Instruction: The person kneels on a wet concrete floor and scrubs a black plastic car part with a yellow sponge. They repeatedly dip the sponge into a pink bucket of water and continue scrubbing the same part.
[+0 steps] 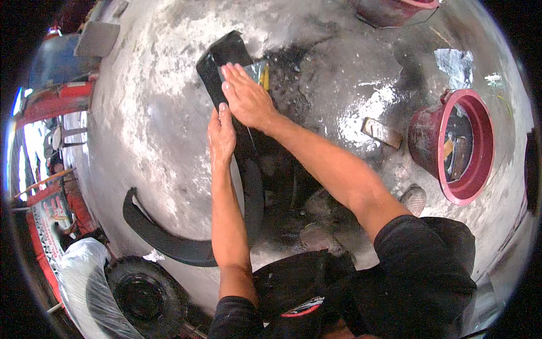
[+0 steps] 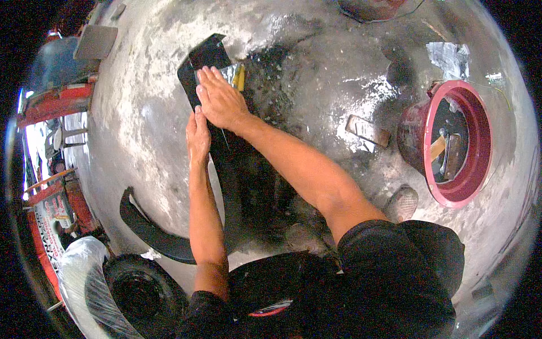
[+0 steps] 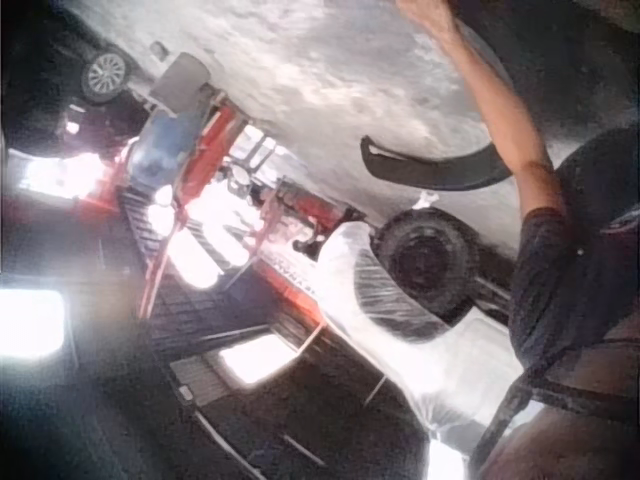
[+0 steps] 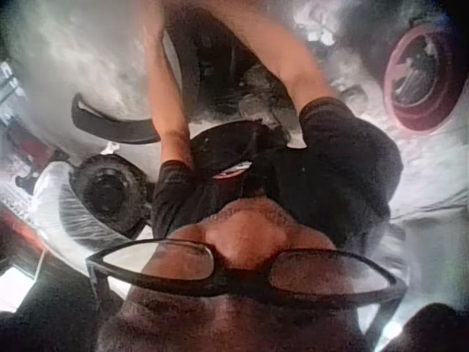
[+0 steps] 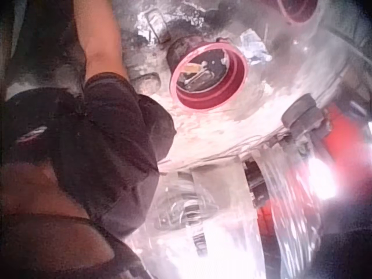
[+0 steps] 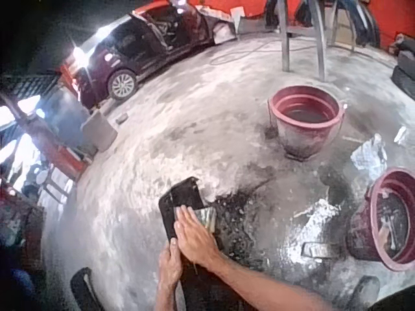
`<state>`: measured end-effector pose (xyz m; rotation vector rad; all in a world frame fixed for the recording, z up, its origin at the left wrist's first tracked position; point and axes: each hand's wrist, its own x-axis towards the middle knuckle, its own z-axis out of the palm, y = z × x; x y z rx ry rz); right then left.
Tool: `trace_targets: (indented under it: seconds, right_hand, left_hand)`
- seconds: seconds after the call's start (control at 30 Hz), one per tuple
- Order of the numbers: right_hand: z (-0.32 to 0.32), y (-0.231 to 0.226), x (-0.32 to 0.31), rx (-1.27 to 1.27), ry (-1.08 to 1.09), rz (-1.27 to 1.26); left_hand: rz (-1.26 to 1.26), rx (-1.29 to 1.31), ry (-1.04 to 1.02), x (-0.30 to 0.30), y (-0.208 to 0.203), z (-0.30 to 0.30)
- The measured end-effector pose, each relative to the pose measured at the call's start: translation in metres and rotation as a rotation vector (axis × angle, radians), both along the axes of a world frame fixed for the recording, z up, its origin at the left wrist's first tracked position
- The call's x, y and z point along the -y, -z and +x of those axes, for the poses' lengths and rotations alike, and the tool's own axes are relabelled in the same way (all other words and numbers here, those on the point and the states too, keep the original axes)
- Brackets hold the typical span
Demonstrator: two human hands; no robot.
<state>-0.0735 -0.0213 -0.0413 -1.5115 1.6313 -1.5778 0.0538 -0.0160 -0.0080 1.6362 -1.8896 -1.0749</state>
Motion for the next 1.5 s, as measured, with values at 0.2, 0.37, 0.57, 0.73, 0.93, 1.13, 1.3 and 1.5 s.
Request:
trace_targets:
  seconds: [0.2, 0.37, 0.57, 0.73, 0.93, 1.13, 1.3, 1.5]
  right_hand:
    - [0.086, 0.038, -0.206, 0.085, -0.063, 0.152]
    - [0.004, 0.030, -0.035, 0.180, 0.138, 0.200]
    - [0.082, 0.057, -0.197, 0.196, 0.179, 0.456]
    - [0.029, 0.052, -0.108, 0.247, 0.218, 0.279]
    - [0.013, 0.059, -0.110, 0.372, 0.227, 0.442]
    - [0.024, 0.034, -0.214, 0.295, 0.247, 0.335]
    - [0.084, 0.056, -0.317, 0.143, 0.025, 0.480]
    - [0.005, 0.049, -0.155, 0.215, 0.213, 0.371]
  left_hand:
    - [-0.009, 0.019, -0.006, 0.003, -0.004, -0.005]
    - [0.007, 0.082, -0.037, 0.013, 0.007, 0.007]
    - [-0.101, 0.001, -0.052, 0.013, -0.001, -0.010]
    - [-0.231, -0.002, 0.047, -0.002, 0.002, -0.015]
    - [-0.111, 0.028, 0.021, -0.015, 0.000, -0.025]
    - [0.065, -0.078, 0.074, -0.052, -0.015, -0.029]
    - [0.455, -0.241, -0.086, -0.039, -0.023, -0.021]
    - [0.388, -0.250, 0.008, -0.044, -0.010, -0.022]
